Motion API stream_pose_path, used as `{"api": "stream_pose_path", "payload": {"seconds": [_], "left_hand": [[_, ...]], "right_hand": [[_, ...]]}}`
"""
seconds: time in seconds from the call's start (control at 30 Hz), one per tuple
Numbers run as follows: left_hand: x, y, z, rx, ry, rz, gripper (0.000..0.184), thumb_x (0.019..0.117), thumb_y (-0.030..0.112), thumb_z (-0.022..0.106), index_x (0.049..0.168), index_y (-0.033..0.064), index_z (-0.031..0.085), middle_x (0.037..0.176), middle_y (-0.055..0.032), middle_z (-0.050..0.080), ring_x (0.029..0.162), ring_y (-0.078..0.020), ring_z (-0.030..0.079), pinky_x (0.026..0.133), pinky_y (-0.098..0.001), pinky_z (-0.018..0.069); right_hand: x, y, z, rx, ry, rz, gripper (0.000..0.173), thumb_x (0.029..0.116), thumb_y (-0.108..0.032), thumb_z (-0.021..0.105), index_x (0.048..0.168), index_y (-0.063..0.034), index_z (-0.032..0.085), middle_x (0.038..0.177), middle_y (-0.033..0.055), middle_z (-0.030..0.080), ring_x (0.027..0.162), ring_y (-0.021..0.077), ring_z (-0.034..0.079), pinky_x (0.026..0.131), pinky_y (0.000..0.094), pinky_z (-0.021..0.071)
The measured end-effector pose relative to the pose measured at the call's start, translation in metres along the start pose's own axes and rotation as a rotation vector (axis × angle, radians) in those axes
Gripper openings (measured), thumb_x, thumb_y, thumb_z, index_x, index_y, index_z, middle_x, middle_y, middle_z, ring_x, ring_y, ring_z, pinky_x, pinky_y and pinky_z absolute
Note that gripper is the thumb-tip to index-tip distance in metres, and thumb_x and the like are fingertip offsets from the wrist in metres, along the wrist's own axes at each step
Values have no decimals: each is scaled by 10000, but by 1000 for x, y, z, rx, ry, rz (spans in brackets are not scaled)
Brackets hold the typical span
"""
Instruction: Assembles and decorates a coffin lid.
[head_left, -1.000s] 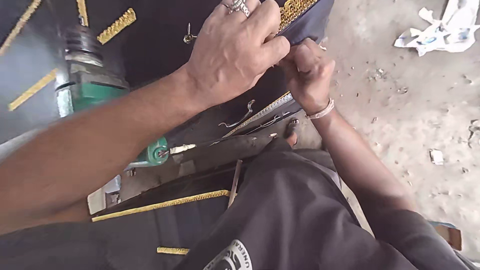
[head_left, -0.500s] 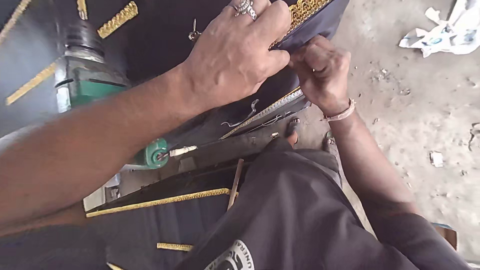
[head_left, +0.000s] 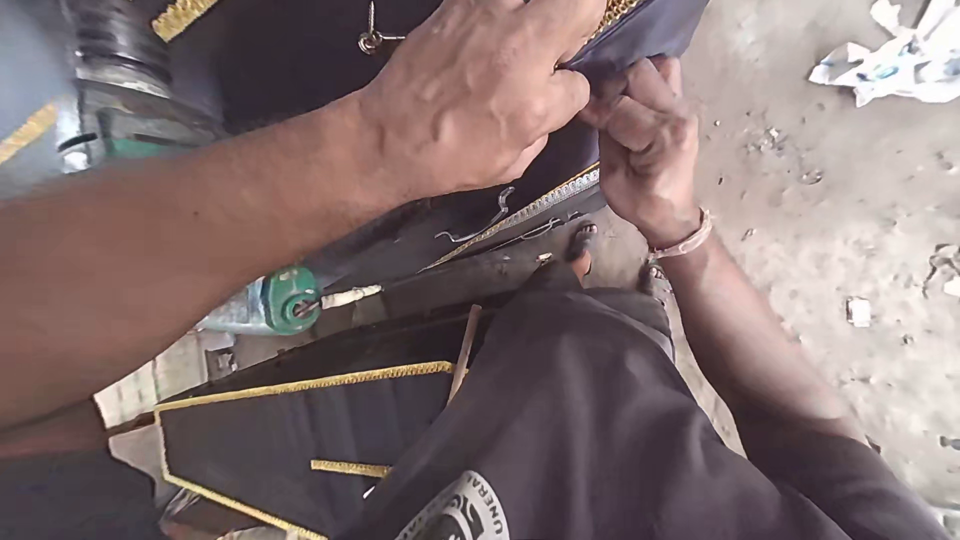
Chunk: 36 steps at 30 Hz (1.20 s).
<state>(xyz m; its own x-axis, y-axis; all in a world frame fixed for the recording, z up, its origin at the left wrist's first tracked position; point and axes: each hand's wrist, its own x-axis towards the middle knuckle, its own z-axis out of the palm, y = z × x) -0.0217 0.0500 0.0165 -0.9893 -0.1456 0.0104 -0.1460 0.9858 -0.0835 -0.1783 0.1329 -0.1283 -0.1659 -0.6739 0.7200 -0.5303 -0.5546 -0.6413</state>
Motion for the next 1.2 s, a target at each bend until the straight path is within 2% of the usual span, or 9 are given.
{"api": "stream_pose_path", "payload": {"seconds": [0.23,0.43,0.5,0.6,0.7,0.83,1.03,1.1,1.2], "left_hand": [[3,2,5,47,14,4,216,974,117,496,925,49,695,1177,-255,571,1165,-488,501,946,-601,395],[2,-5,6,2,73,6,202,947,142,529,927,105,727,1092,-195,572,1131,-430,504,950,-571,392],[-5,-4,4,18,58,12,216,971,157,532,997,125,744,1126,-215,578,1151,-452,508,970,-595,387],[-26,0,-6,45,15,42,290,1014,202,557,1271,181,691,1287,-244,567,1252,-472,504,1046,-600,410],[-44,7,-18,47,-80,39,478,1008,408,580,1438,199,579,1447,-246,501,1331,-453,478,1087,-577,414],[-44,19,-21,15,32,-71,286,1053,248,563,1258,99,694,1340,-192,624,1276,-363,586,1058,-481,503],[-23,26,-10,59,127,-268,162,1013,204,621,1095,154,752,1129,-107,676,1124,-280,641,936,-438,555],[-19,35,-2,116,124,-351,152,1010,193,617,1102,181,737,1138,-104,661,1141,-286,627,950,-455,545],[-21,61,14,200,134,-513,288,1014,92,575,1263,201,670,1286,-140,626,1261,-330,580,1069,-501,488]], "right_hand": [[-19,-6,17,74,57,88,280,935,41,536,934,-48,802,1008,153,710,1098,295,592,996,416,425],[-35,5,20,466,147,243,267,956,93,526,1064,50,766,1107,182,709,1063,226,670,937,364,569],[-55,10,14,565,202,389,258,965,99,512,1076,52,740,1105,145,720,983,191,705,865,362,613],[-93,27,7,506,230,674,226,986,42,531,1054,-21,737,1025,45,740,821,106,693,744,313,604],[-120,53,4,447,202,906,163,956,27,584,983,-10,740,951,55,755,792,127,712,709,332,615],[-127,77,-9,412,98,848,167,938,32,578,960,13,742,919,65,755,788,125,713,705,321,617],[-112,85,-70,358,23,755,210,929,35,544,982,17,747,966,62,760,780,89,710,699,269,611],[-106,82,-93,328,14,727,213,923,32,541,980,20,746,966,58,756,780,71,703,701,247,602],[-97,76,-120,324,7,658,202,900,45,543,957,26,736,950,39,756,769,39,697,688,218,596]]}}
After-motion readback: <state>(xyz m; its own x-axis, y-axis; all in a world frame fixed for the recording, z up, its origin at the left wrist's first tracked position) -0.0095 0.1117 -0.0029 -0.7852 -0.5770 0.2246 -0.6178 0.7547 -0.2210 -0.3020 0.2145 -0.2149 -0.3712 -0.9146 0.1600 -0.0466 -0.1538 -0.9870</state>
